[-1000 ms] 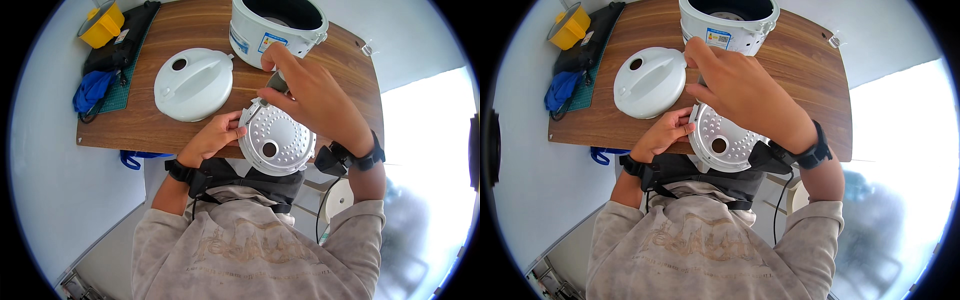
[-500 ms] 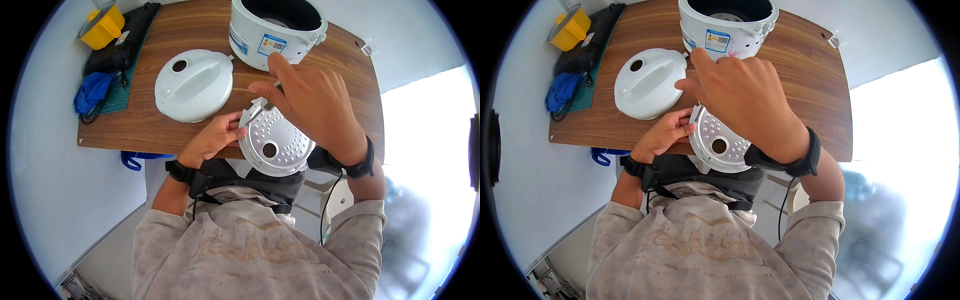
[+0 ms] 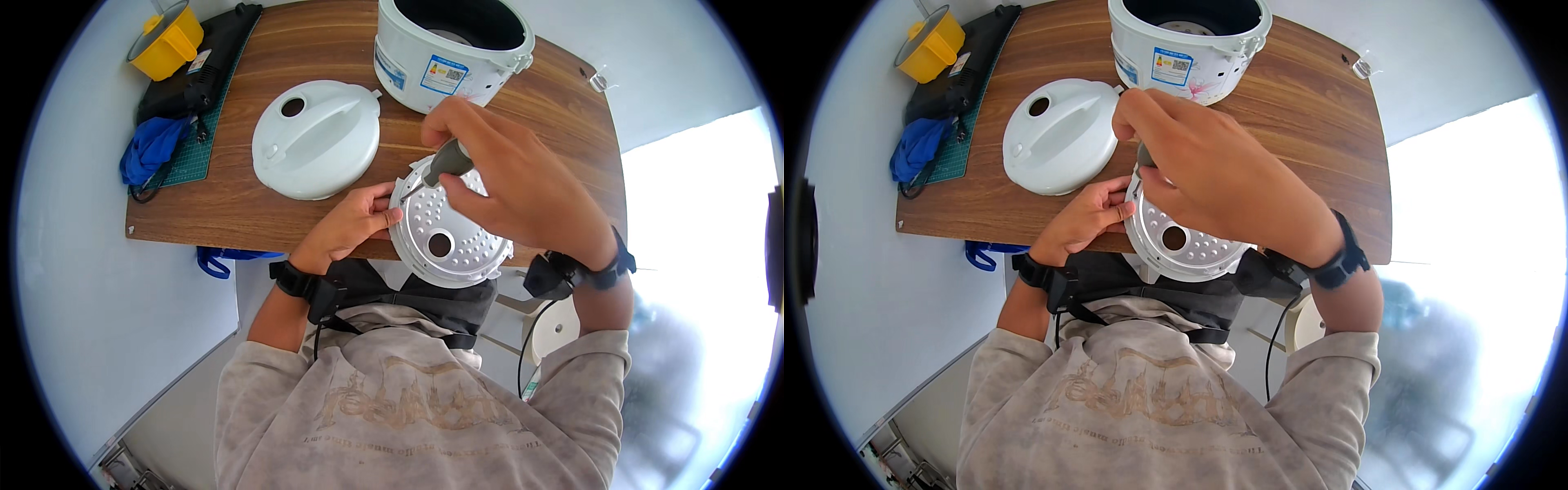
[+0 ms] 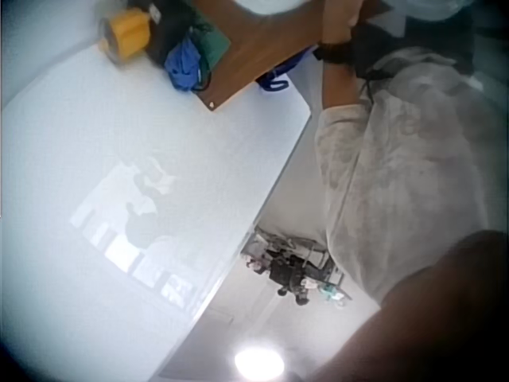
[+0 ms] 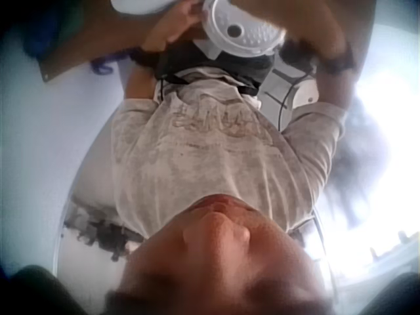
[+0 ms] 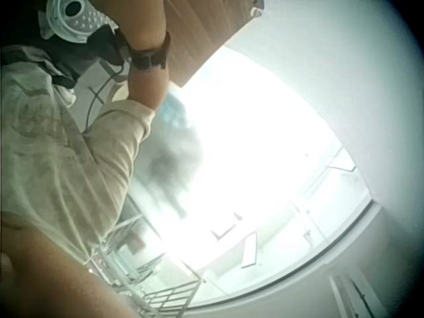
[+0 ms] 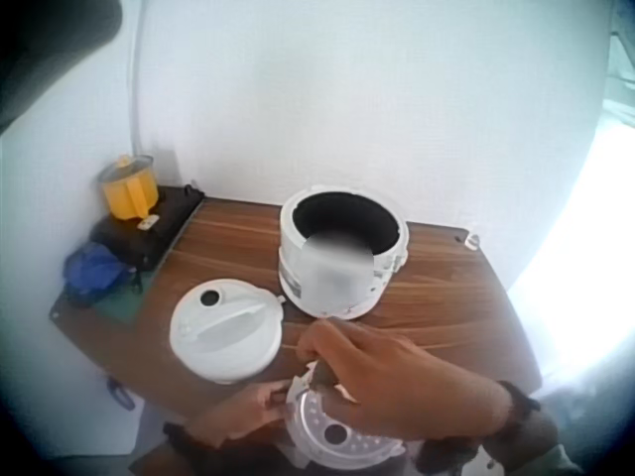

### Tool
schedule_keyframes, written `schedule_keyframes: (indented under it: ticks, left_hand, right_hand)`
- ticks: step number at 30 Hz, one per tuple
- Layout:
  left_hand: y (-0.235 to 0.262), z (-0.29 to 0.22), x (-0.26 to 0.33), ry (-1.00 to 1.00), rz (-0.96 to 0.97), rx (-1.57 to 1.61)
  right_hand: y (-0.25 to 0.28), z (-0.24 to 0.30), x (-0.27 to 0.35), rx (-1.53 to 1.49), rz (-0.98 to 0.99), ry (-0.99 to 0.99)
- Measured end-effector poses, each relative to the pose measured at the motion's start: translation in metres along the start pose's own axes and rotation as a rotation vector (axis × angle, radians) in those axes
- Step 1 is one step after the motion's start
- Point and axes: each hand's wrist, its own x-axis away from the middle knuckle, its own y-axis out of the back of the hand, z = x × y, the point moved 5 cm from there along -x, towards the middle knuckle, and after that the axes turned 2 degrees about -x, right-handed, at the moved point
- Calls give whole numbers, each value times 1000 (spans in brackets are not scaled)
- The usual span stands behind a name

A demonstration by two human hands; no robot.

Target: The person disassembles a white rice cooker by removing the lid, then using a screwdriver to detach screws from the inner lid and steam vent. The person removes the inner lid, steam vent, and a small plastic cap, placing them on the table.

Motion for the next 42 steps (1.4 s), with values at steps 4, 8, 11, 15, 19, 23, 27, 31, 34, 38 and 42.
schedule_keyframes:
  ticks: [4,8,11,15,19,23,27,31,34,38,42]
  left_hand:
    - [0,-2,-1,-2,17,-2]
    - [0,1,-1,-8,18,20]
    - [0,1,-2,-15,21,11]
    - [-2,-2,0,-5,12,12]
    - [-3,-6,2,22,1,-27]
    - [-3,-5,0,5,20,1]
    - [-5,-14,4,19,-11,-66]
    - [0,-3,0,-12,0,-20]
    - [-2,-6,0,-5,2,-55]
    - [-5,-8,2,37,7,-27]
    - [-6,-11,4,21,-6,8]
  right_hand:
    - [-5,-1,-6,212,-35,-70]
    - [-6,0,-8,458,29,-204]
    - [-6,-1,-9,415,1,14]
    - [-5,0,-9,35,52,-6]
    - [-8,6,-8,-45,96,31]
    - [-8,10,-8,81,29,53]
    - [-4,16,-7,454,-35,-30]
    - [-7,10,-5,494,52,-209]
    - [-7,11,-3,314,-59,-46]
    - [-8,14,-5,115,-67,-3]
    - [-9,16,-4,144,-12,-4]
